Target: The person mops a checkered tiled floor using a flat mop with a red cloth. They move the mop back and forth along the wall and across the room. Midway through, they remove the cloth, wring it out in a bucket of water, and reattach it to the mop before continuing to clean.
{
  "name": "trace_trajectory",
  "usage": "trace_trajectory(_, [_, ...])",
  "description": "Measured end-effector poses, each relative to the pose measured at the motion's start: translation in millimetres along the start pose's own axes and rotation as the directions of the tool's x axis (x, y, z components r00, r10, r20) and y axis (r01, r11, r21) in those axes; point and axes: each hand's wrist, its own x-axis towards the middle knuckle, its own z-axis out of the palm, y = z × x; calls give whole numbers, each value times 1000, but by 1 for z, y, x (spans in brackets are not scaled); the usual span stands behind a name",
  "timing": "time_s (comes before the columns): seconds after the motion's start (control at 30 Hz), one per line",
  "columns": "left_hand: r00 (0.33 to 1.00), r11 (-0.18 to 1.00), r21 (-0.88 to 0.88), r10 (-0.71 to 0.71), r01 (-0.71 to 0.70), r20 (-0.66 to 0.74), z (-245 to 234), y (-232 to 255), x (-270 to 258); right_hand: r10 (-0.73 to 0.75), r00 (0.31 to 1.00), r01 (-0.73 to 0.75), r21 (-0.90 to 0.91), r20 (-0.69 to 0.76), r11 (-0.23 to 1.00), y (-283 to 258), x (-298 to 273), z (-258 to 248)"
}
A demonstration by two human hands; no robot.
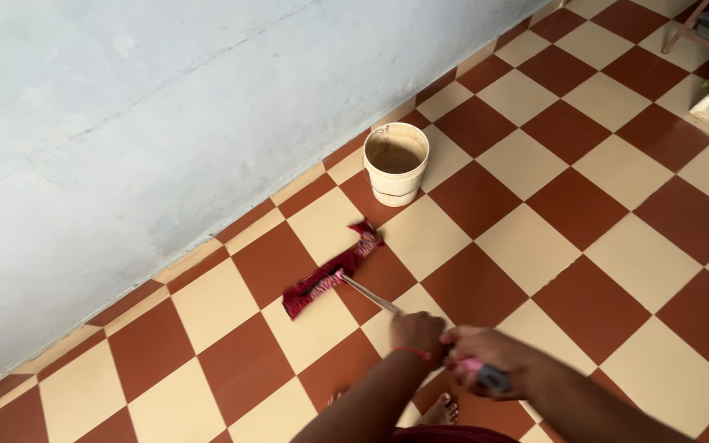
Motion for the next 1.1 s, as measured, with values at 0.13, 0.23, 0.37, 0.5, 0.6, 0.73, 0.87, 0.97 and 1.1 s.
trace_trajectory(0.13, [996,992,-122,-27,18,-80,-6,7,-1,41,996,-36,69,-75,997,-21,-3,-7])
trace_trajectory(0.23, [989,963,-242,-138,122,-53,-10,-9,1,-9,1000,8,86,9,996,-27,20,4])
trace_trajectory(0.37, [990,977,-167,-139,132,-31,-11,-42,-13,-52,998,51,-8,-26,999,-13,42,35])
trace_trajectory(0.5, [989,992,72,-114,108,94,-10,-65,-40,-116,992,97,-311,-44,945,30,47,82])
trace_trajectory(0.6, [998,988,153,-25,16,53,14,-71,-58,-120,987,53,-498,-105,865,56,19,98])
trace_trajectory(0.73, [999,999,46,23,-24,23,48,-60,-86,-91,984,-3,-529,-151,849,84,-7,103])
trace_trajectory(0.87, [998,998,-55,-30,33,50,44,-69,-120,-55,987,-58,-658,-150,751,92,6,110])
trace_trajectory(0.97, [982,980,-96,-169,177,86,36,-90,-134,-84,987,-11,-582,-135,813,104,34,131])
trace_trajectory(1.1, [974,983,7,-183,184,134,34,-124,-142,-63,994,22,-402,-88,915,126,43,154])
